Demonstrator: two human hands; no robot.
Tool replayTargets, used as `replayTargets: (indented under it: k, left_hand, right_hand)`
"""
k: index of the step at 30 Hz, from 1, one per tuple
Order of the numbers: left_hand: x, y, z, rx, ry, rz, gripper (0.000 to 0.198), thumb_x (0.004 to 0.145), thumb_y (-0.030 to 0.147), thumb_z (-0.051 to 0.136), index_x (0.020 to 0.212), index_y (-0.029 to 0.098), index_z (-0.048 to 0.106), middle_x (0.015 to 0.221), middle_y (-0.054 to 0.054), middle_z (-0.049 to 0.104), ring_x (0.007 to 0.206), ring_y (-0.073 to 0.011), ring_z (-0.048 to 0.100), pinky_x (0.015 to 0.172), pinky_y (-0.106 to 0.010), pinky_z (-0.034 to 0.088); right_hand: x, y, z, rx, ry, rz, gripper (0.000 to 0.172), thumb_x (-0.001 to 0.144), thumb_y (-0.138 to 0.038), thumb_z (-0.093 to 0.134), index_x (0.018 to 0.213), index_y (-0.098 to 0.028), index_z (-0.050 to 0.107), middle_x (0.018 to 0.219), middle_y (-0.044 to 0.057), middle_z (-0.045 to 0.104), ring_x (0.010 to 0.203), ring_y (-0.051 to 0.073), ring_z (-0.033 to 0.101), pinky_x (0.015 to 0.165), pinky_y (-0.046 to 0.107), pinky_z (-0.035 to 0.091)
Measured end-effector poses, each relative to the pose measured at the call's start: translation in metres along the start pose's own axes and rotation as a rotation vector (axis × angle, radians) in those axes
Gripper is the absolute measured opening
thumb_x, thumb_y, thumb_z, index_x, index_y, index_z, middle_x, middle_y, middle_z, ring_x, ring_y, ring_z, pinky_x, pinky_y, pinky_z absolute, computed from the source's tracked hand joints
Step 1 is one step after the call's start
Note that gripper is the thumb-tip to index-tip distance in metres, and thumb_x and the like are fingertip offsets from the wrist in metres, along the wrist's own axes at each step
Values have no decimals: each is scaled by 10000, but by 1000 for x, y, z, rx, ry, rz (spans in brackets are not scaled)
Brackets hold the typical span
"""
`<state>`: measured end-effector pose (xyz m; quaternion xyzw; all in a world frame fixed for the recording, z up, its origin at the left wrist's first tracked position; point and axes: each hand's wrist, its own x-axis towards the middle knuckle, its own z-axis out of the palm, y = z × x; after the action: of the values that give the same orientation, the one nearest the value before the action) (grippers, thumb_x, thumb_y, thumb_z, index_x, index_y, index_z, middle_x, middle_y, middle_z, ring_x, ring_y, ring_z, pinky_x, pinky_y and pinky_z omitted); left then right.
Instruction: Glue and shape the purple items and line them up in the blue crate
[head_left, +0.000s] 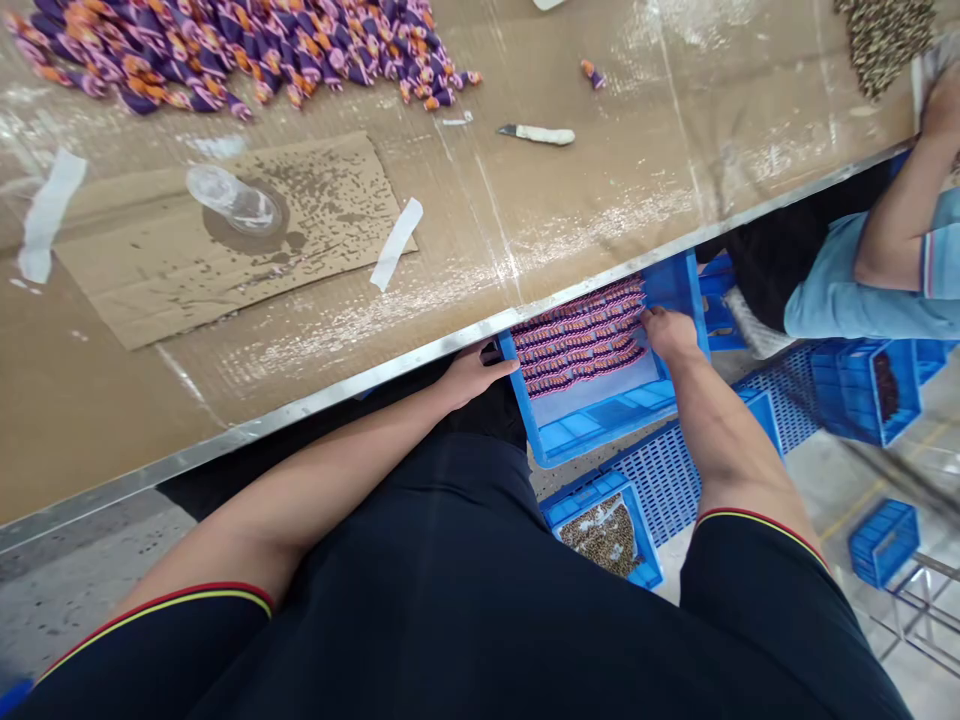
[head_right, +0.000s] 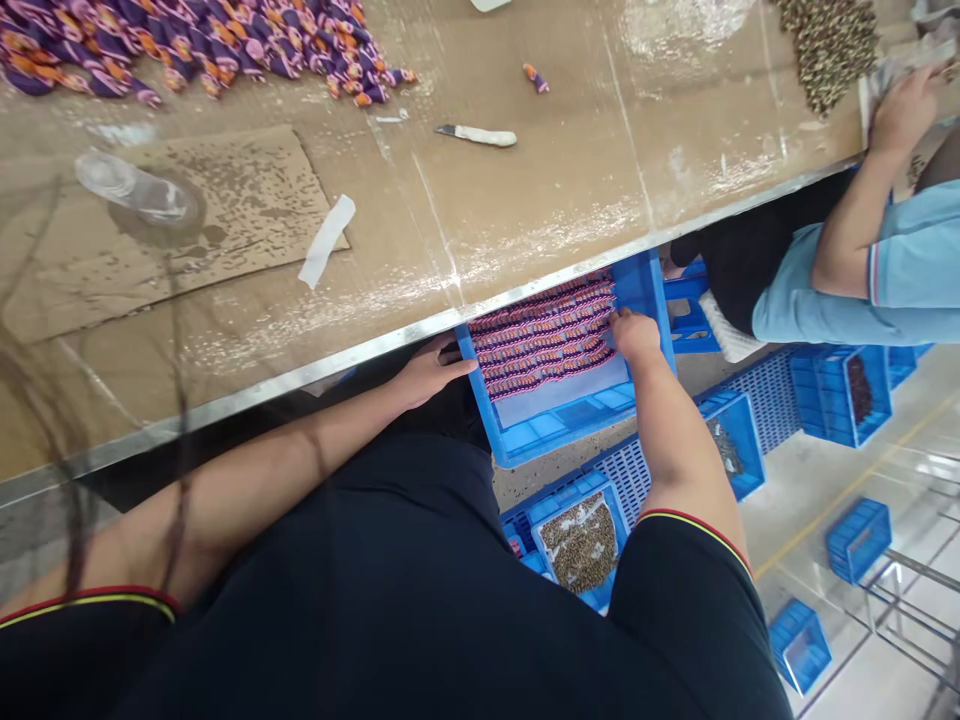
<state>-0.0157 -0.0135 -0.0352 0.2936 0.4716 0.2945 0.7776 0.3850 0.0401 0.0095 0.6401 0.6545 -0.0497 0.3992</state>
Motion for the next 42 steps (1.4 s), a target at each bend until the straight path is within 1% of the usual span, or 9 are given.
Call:
replayTargets:
  k: [3,9,13,18,24,30,34,38,42]
  left_hand:
    - [0,0,0,-8,12,-2,813,598,376,1074,1333,201,772,1508,-165,740,1378,-401,718,1299,-642,517]
    - [0,-2,0,-13,3,13,790,627,384,1070,1341,220,775,1494,-144,754,1390,-395,715,1302,-634,515]
    - [2,-6,-1,-23,5,19,778,628,380,1072,1336,235,784,1493,-122,760,1356,-373,730,1301,-626,521]
    - [4,-8,-2,-35,12,9,810,586,354,1089,1327,236,783,1466,-123,765,1325,-369,739,1277,-629,538]
    - [3,-5,-1,0,5,6,804,594,388,1068,1325,215,780,1519,-157,728,1360,-393,718,1280,-634,528]
    - [3,-4,-1,9,13,6,830,595,393,1072,1354,230,780,1508,-146,742,1360,-390,723,1289,-632,520]
    - [3,-4,-1,0,9,10,869,586,380,1087,1388,263,776,1451,-118,775,1333,-385,736,1286,-639,521]
    - [2,-2,-1,-3,5,12,846,598,389,1081,1376,250,779,1483,-136,757,1358,-394,727,1297,-640,514]
    - [0,0,0,2,-7,15,823,621,391,1069,1373,234,777,1496,-147,748,1367,-401,725,1300,-647,512]
  right_hand:
    - [-1,2,3,7,2,18,457,1094,-127,415,1410,-119,744,1355,282,768,1172,316,783,887,352,546]
    - [-1,-2,7,40,-20,106,469,1092,-102,372,1420,-75,707,1342,292,759,1127,309,803,840,333,555]
    - [-4,-5,6,63,-14,137,464,1111,-116,376,1433,-96,709,1355,286,751,1106,307,806,823,337,562]
    - [-9,-4,4,74,-10,122,463,1130,-175,372,1423,-139,730,1384,249,744,1088,294,794,781,323,526]
    - [-12,-4,0,78,-14,94,471,1153,-240,369,1423,-129,739,1402,241,734,1119,308,777,796,343,531]
    - [-17,-2,-1,95,7,62,444,1125,-256,456,1462,-150,725,1500,233,685,1138,316,765,812,360,544]
    - [-17,0,2,89,15,37,460,1129,-272,431,1440,-149,746,1465,231,699,1124,318,764,789,355,523]
    - [-16,1,3,71,-15,38,495,1155,-265,371,1453,-122,740,1494,238,690,1160,335,768,800,363,512]
    - [-16,1,4,81,-4,38,476,1155,-265,389,1443,-140,747,1505,230,691,1159,323,771,800,353,511]
